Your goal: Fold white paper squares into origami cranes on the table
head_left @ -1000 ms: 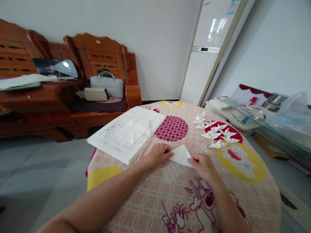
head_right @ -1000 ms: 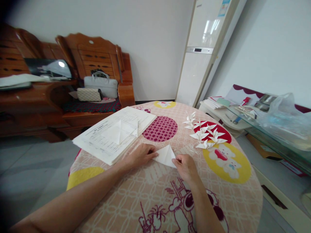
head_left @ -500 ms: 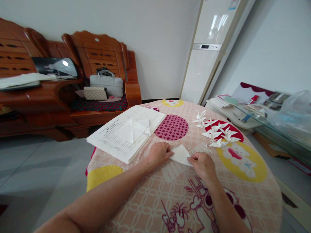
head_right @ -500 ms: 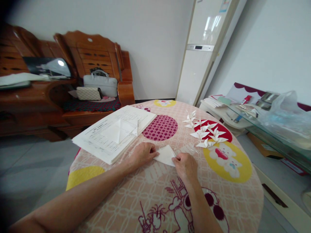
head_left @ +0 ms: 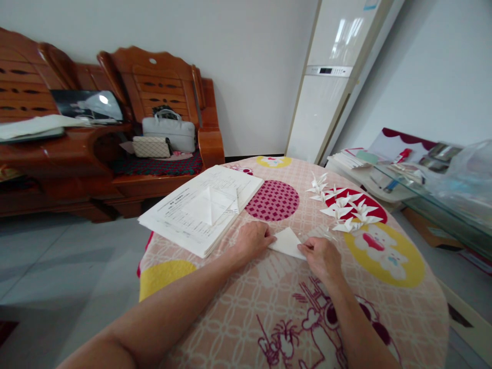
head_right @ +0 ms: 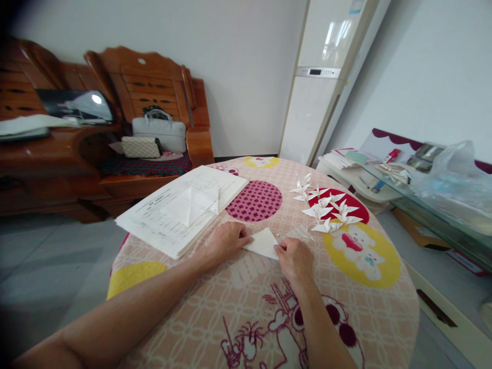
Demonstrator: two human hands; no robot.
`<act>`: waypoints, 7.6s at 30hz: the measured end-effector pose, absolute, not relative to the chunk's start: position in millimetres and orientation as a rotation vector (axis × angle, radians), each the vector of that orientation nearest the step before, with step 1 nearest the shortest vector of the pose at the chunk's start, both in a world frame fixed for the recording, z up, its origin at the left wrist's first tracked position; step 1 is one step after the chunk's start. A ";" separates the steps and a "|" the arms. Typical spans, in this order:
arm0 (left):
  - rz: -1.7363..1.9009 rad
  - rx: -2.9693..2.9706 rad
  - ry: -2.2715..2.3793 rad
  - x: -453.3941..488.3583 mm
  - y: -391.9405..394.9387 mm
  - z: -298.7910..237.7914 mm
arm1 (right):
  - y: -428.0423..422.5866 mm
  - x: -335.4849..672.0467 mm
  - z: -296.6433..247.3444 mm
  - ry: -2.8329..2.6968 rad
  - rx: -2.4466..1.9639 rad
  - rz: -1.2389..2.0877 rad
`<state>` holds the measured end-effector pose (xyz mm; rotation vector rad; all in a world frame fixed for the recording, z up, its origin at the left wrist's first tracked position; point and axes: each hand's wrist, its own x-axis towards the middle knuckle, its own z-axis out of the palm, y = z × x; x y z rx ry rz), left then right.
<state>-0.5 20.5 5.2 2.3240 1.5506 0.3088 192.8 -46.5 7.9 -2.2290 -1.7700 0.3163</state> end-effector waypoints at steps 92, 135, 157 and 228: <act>0.365 2.896 0.735 13.4 21.8 -13.4 | -53.8 223.1 14.4 -1.752 -2.130 0.603; 0.447 2.832 0.822 15.5 14.1 -8.8 | -40.6 193.8 -2.7 -1.660 -1.676 0.859; 0.448 2.330 0.868 -28.9 41.1 -17.9 | -40.7 193.4 -13.2 -1.697 -1.706 0.805; 0.402 2.703 0.571 0.4 -9.7 4.3 | -50.2 213.4 5.9 -1.500 -1.697 0.426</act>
